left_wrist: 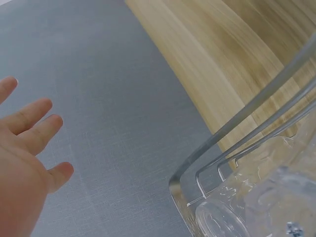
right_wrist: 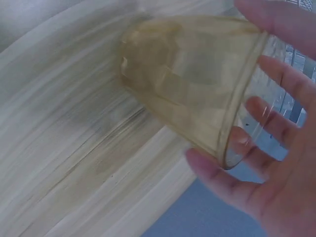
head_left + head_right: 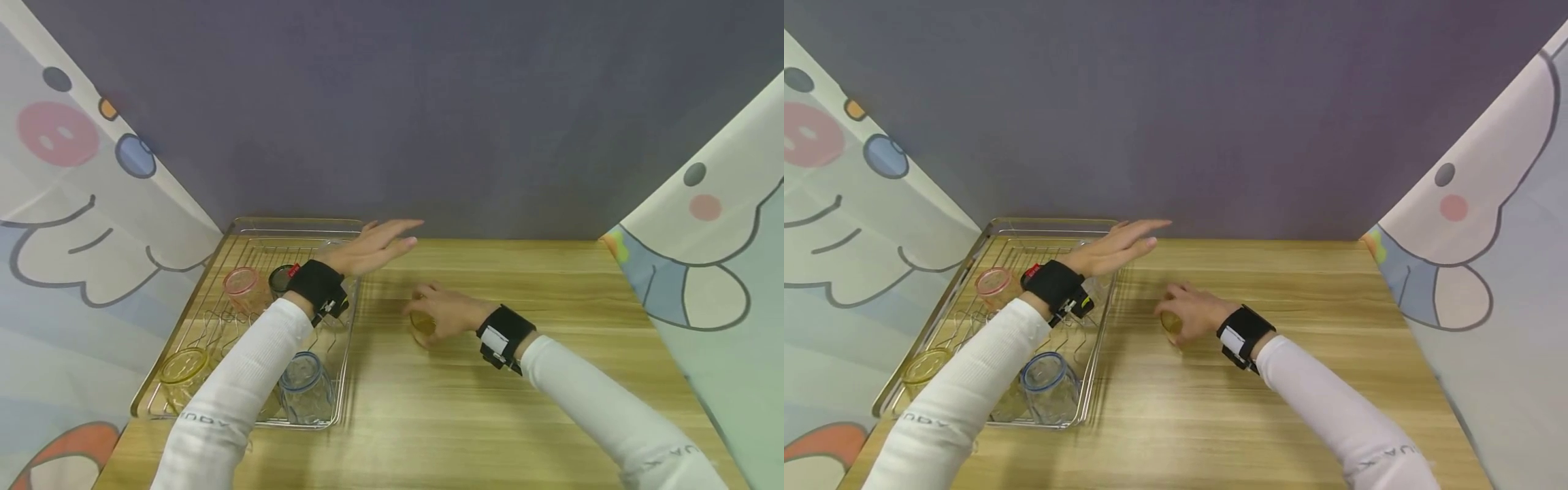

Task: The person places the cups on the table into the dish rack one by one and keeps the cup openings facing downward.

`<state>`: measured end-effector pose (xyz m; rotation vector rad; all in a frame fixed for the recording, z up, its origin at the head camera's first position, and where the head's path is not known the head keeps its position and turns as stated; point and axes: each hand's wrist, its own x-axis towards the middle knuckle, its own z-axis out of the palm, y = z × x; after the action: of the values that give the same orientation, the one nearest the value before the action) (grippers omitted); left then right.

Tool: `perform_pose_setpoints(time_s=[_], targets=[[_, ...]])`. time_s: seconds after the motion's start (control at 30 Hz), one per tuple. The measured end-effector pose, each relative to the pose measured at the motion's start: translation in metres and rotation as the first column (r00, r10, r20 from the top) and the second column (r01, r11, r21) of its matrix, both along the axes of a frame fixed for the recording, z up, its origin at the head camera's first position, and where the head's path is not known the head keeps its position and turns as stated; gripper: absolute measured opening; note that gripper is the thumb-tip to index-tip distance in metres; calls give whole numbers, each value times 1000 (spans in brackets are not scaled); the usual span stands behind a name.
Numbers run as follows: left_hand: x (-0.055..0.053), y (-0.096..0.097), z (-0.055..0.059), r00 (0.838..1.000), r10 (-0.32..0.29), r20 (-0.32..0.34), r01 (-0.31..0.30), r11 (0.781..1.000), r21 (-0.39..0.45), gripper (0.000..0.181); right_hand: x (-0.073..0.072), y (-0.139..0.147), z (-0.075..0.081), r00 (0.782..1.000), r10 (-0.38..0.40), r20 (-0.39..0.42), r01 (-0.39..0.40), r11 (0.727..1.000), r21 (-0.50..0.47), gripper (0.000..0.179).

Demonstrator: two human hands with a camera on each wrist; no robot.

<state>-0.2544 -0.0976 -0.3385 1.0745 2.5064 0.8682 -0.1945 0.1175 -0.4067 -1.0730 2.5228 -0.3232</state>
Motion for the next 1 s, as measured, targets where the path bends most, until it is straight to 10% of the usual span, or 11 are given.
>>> perform_pose_setpoints(time_s=[0.33, 1.0], targets=[[2, -2, 0, 1000, -1, -12, 1, 1000, 27, 71, 8, -1, 4, 980, -136, 142, 95, 959, 266, 61], [-5, -27, 6, 995, 99, -14, -94, 976, 197, 75, 6, 6, -2, 976, -143, 167, 119, 982, 144, 59]])
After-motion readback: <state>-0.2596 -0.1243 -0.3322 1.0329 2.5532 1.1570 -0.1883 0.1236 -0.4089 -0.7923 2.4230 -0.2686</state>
